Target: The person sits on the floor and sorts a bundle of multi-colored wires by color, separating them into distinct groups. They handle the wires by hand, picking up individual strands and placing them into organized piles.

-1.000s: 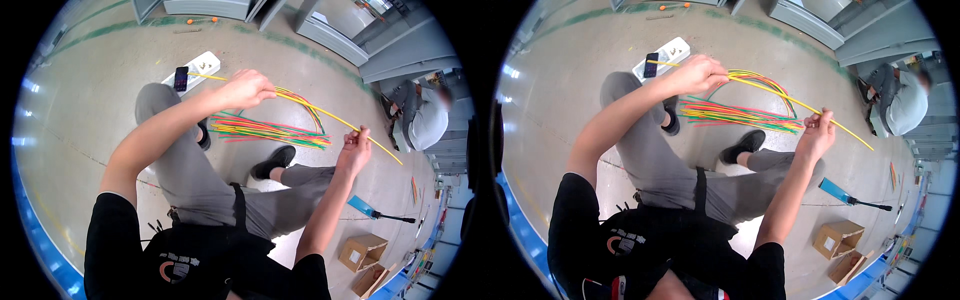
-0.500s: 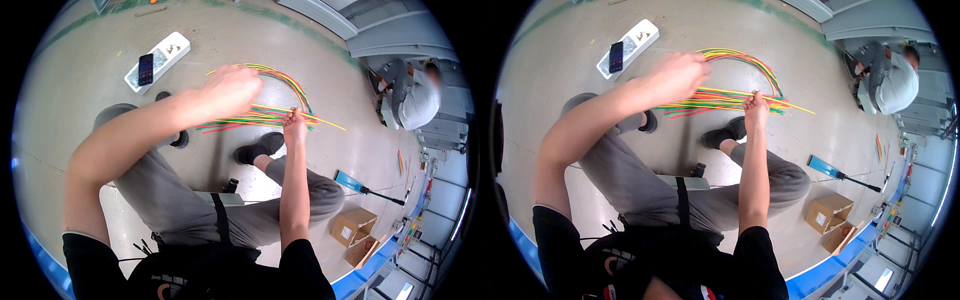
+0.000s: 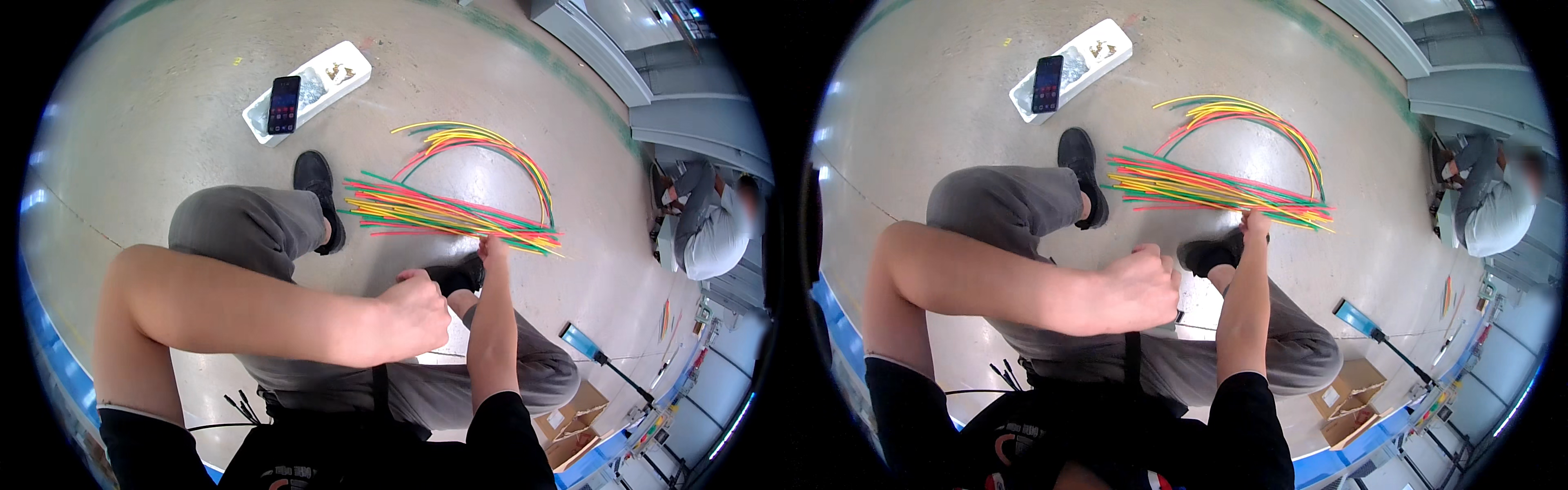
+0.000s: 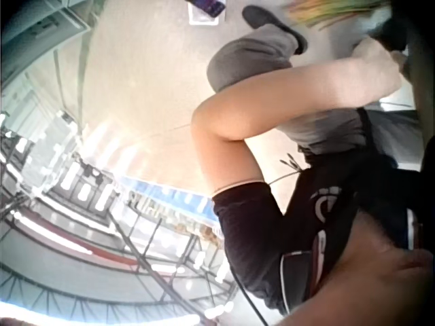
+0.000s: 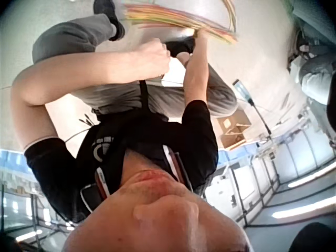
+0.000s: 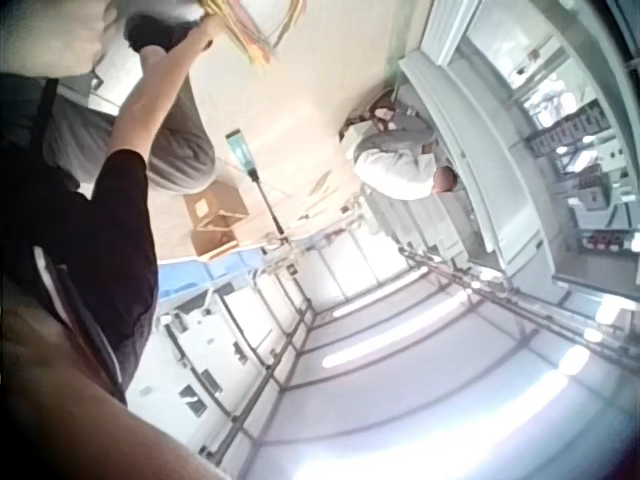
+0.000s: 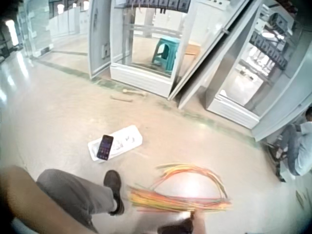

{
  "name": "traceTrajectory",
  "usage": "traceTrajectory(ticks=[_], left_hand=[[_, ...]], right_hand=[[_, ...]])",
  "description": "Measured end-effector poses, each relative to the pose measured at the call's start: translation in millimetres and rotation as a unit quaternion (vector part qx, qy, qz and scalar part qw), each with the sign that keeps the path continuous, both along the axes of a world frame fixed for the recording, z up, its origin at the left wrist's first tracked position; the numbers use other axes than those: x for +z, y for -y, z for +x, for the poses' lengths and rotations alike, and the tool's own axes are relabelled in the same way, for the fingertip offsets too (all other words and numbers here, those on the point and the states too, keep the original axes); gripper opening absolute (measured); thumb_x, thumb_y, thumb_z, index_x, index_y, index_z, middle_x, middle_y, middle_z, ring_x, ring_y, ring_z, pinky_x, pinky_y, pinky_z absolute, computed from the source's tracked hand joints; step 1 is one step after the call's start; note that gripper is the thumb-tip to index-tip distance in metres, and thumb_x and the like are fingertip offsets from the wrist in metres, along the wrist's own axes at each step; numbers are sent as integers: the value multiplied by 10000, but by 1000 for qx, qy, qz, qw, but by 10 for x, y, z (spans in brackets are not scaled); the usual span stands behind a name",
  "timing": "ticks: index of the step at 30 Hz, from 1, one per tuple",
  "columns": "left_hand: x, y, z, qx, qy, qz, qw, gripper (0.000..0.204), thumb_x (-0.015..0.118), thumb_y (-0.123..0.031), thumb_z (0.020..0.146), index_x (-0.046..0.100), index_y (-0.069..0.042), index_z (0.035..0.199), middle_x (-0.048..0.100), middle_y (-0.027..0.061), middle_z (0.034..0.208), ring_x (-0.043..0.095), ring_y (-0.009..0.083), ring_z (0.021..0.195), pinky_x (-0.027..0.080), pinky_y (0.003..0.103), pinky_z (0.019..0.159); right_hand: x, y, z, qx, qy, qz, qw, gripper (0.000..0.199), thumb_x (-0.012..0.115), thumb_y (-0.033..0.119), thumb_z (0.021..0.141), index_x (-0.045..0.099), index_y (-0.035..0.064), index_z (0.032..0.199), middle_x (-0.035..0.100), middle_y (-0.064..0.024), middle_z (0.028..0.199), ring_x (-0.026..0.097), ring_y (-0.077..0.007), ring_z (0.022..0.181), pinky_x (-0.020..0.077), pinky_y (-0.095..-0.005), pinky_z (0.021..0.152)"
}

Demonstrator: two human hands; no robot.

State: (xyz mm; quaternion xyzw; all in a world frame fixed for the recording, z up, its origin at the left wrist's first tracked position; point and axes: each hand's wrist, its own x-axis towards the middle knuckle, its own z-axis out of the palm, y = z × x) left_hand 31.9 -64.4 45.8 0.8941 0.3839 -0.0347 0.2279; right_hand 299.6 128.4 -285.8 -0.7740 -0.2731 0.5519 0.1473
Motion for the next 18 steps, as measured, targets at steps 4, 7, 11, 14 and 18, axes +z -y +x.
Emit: traceTrajectory(ticks=[4, 7, 11, 14, 18], left_hand=[[37, -120, -111, 12, 4, -21, 1000, 120, 625, -146, 673, 702, -71, 725, 634, 85, 738, 626, 242, 721, 473, 399, 609], [122, -238, -230, 18, 8, -6, 1000, 129, 616, -142, 685, 701, -56, 729, 623, 100, 732, 611, 250, 723, 474, 402, 620], [213, -409, -430, 28, 20, -10, 999, 151, 590, -138, 720, 704, -42, 744, 615, 103, 741, 605, 250, 736, 478, 394, 630], [272, -383, -464, 83, 16, 1, 996, 167, 571, -143, 749, 702, -38, 744, 610, 95, 733, 603, 239, 726, 481, 378, 643], [226, -442, -453, 67, 7, 15, 998, 172, 563, -163, 764, 695, -53, 763, 613, 89, 735, 597, 231, 715, 474, 367, 636]], right_hand=[[-182, -47, -572, 157, 72, 40, 984, 249, 540, 189, 882, 602, 40, 1072, 625, -57, 836, 577, -135, 675, 467, -292, 504], [-273, -208, -1251, 238, -83, 6, 968, 295, 534, 197, 903, 581, 24, 1137, 629, -71, 871, 587, -145, 710, 497, -306, 561], [-269, -376, -2181, 240, -63, 99, 964, 355, 516, 223, 921, 553, 36, 1220, 628, -80, 910, 588, -146, 703, 506, -314, 545], [-289, -437, -2670, 366, -12, 119, 923, 406, 508, 256, 928, 523, 45, 1275, 627, -75, 909, 589, -131, 699, 508, -305, 540], [-607, -655, -2635, 327, 16, 175, 928, 368, 502, 247, 931, 577, 17, 1208, 659, -85, 902, 602, -131, 678, 503, -284, 597]])
